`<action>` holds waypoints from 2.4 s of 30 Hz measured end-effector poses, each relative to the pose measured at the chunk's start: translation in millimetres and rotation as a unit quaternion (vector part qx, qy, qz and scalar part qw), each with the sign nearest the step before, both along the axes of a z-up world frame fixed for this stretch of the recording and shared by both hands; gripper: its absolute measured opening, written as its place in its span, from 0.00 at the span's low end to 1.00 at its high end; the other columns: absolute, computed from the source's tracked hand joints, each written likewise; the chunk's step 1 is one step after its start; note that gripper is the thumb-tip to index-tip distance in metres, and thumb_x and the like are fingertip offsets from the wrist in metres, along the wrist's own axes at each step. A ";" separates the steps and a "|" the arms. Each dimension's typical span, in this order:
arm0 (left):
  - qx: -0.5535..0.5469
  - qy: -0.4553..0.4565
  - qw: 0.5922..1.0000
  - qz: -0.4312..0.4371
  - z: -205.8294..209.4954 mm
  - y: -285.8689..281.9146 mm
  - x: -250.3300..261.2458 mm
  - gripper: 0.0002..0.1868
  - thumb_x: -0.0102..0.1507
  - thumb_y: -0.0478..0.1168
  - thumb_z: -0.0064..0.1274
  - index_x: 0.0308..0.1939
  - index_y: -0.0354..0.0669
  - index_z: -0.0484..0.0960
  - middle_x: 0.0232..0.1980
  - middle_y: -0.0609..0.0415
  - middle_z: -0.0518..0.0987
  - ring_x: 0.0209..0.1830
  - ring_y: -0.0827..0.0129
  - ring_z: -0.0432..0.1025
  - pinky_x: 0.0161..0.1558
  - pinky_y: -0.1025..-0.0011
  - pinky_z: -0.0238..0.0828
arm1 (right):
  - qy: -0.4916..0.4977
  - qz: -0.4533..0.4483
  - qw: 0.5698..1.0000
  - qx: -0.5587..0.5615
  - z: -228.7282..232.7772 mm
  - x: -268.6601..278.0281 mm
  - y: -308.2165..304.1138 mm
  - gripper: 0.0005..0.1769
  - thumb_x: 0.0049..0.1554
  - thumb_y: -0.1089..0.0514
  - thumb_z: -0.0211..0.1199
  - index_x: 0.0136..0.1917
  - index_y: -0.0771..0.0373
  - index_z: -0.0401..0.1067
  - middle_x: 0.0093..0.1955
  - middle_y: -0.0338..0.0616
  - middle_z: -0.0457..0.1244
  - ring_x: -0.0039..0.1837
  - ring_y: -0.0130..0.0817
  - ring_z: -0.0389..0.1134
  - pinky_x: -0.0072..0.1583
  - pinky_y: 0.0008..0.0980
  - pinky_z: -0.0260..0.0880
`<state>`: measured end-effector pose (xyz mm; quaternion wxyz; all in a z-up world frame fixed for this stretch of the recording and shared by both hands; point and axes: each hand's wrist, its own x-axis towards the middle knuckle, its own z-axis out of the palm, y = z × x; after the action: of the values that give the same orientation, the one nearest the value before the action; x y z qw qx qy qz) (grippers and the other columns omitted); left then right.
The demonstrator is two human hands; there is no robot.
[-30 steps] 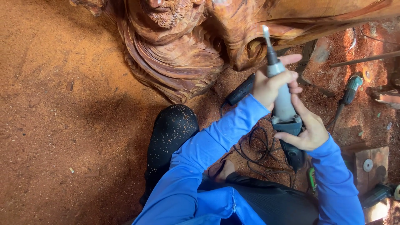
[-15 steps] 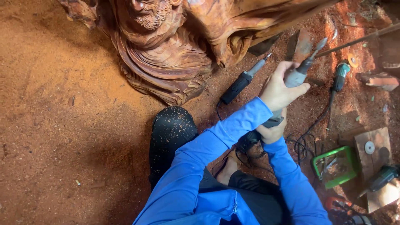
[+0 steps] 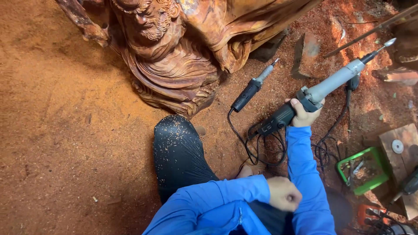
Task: Carving details into a large wooden sculpture using a rotary power tool
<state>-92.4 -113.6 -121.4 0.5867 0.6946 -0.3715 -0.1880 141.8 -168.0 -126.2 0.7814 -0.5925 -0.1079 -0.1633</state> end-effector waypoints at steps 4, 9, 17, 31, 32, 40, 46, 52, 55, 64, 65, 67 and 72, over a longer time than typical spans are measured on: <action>0.188 -0.087 0.975 0.084 26.9 9.1 -6.9 0.13 0.56 0.55 0.42 0.31 0.61 0.80 0.36 0.56 0.86 0.42 0.49 0.80 0.30 0.48 0.70 | 0.015 -0.005 0.999 0.030 3.2 -0.5 7.7 0.36 0.52 0.72 0.70 0.67 0.59 0.55 0.58 0.63 0.61 0.42 0.60 0.72 0.48 0.57 0.82; 0.095 -0.030 0.987 0.124 -10.7 -1.2 -8.1 0.20 0.63 0.63 0.44 0.28 0.56 0.73 0.29 0.55 0.81 0.35 0.48 0.78 0.35 0.53 0.71 | 0.011 0.023 0.999 0.035 3.4 -3.7 15.0 0.39 0.54 0.71 0.70 0.72 0.59 0.54 0.59 0.64 0.61 0.44 0.59 0.72 0.50 0.60 0.82; -0.040 -0.026 0.999 -0.012 94.9 48.2 -37.7 0.14 0.67 0.55 0.45 0.36 0.54 0.78 0.30 0.62 0.78 0.34 0.64 0.75 0.39 0.65 0.71 | 0.081 0.025 0.992 0.094 24.6 -16.7 32.2 0.41 0.51 0.72 0.70 0.72 0.58 0.54 0.52 0.62 0.61 0.41 0.52 0.73 0.48 0.54 0.83; -0.131 0.048 0.903 0.406 200.4 141.9 50.2 0.07 0.62 0.44 0.52 0.37 0.48 0.83 0.32 0.58 0.81 0.31 0.67 0.77 0.37 0.68 0.75 | -0.034 0.143 0.987 -0.063 29.7 -49.5 24.4 0.34 0.41 0.61 0.78 0.58 0.64 0.65 0.41 0.54 0.66 0.44 0.40 0.71 0.48 0.41 0.74; -0.265 -0.029 0.863 0.429 199.8 159.2 64.2 0.05 0.62 0.43 0.54 0.36 0.48 0.83 0.30 0.60 0.81 0.27 0.70 0.76 0.35 0.73 0.75 | -0.045 0.132 0.985 -0.099 25.6 -44.1 18.2 0.38 0.39 0.57 0.81 0.59 0.63 0.65 0.42 0.51 0.66 0.45 0.37 0.70 0.50 0.39 0.73; -0.323 0.100 0.823 0.456 51.0 117.7 172.1 0.29 0.54 0.51 0.72 0.51 0.36 0.81 0.45 0.44 0.82 0.46 0.62 0.76 0.50 0.66 0.75 | -0.050 0.080 0.944 -0.315 14.2 -60.8 23.0 0.51 0.29 0.54 0.87 0.63 0.63 0.69 0.46 0.47 0.65 0.48 0.33 0.62 0.55 0.38 0.65; -0.326 0.244 0.749 0.523 89.0 146.6 191.5 0.22 0.47 0.53 0.74 0.35 0.43 0.87 0.27 0.51 0.82 0.30 0.65 0.79 0.43 0.69 0.76 | 0.001 0.131 0.928 -0.349 14.7 -62.2 41.2 0.60 0.26 0.53 0.89 0.70 0.58 0.69 0.54 0.48 0.68 0.54 0.34 0.68 0.61 0.37 0.67; -0.496 0.303 0.664 0.469 96.3 143.6 225.4 0.24 0.48 0.40 0.72 0.37 0.23 0.80 0.42 0.31 0.81 0.42 0.42 0.79 0.44 0.53 0.79 | -0.041 0.285 0.871 -0.397 74.8 -23.4 27.0 0.80 0.34 0.47 0.85 0.87 0.60 0.39 0.78 0.57 0.54 0.75 0.44 0.55 0.75 0.54 0.48; -0.511 0.246 0.685 0.457 101.6 141.4 249.8 0.20 0.51 0.44 0.70 0.44 0.38 0.89 0.44 0.43 0.84 0.45 0.61 0.79 0.50 0.64 0.80 | -0.087 0.253 0.836 -0.479 115.0 0.8 24.5 0.73 0.35 0.54 0.84 0.86 0.58 0.48 0.73 0.58 0.60 0.71 0.49 0.62 0.73 0.52 0.56; -0.492 0.205 0.719 0.446 93.2 132.7 301.6 0.28 0.52 0.41 0.72 0.55 0.39 0.85 0.44 0.45 0.83 0.56 0.58 0.76 0.67 0.57 0.69 | -0.080 0.165 0.743 -0.644 181.5 22.4 36.5 0.67 0.35 0.57 0.80 0.85 0.49 0.55 0.61 0.62 0.68 0.62 0.65 0.69 0.64 0.62 0.68; -0.479 0.208 0.720 0.456 88.4 133.9 301.4 0.29 0.51 0.42 0.73 0.56 0.40 0.85 0.44 0.47 0.84 0.54 0.60 0.77 0.66 0.57 0.68 | -0.071 0.160 0.737 -0.653 178.5 19.3 36.8 0.68 0.35 0.56 0.81 0.85 0.49 0.53 0.60 0.65 0.68 0.61 0.67 0.69 0.63 0.64 0.68; -0.468 0.211 0.719 0.468 83.1 141.2 295.2 0.30 0.51 0.44 0.73 0.56 0.41 0.85 0.44 0.49 0.84 0.52 0.62 0.78 0.65 0.57 0.68 | -0.065 0.157 0.729 -0.663 172.3 9.7 36.1 0.70 0.35 0.54 0.81 0.86 0.49 0.51 0.59 0.67 0.68 0.60 0.68 0.69 0.62 0.66 0.69; -0.423 0.175 0.713 0.531 106.9 168.4 251.4 0.36 0.53 0.48 0.71 0.61 0.36 0.79 0.40 0.50 0.82 0.50 0.56 0.77 0.64 0.53 0.68 | -0.011 0.203 0.763 -0.614 166.6 -29.9 47.9 0.64 0.44 0.56 0.77 0.86 0.55 0.45 0.64 0.69 0.66 0.64 0.74 0.65 0.64 0.73 0.64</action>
<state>159.0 54.8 -14.5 0.8770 0.4111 0.1276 0.2136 111.9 -120.1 40.4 0.2642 -0.9079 -0.3117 0.0937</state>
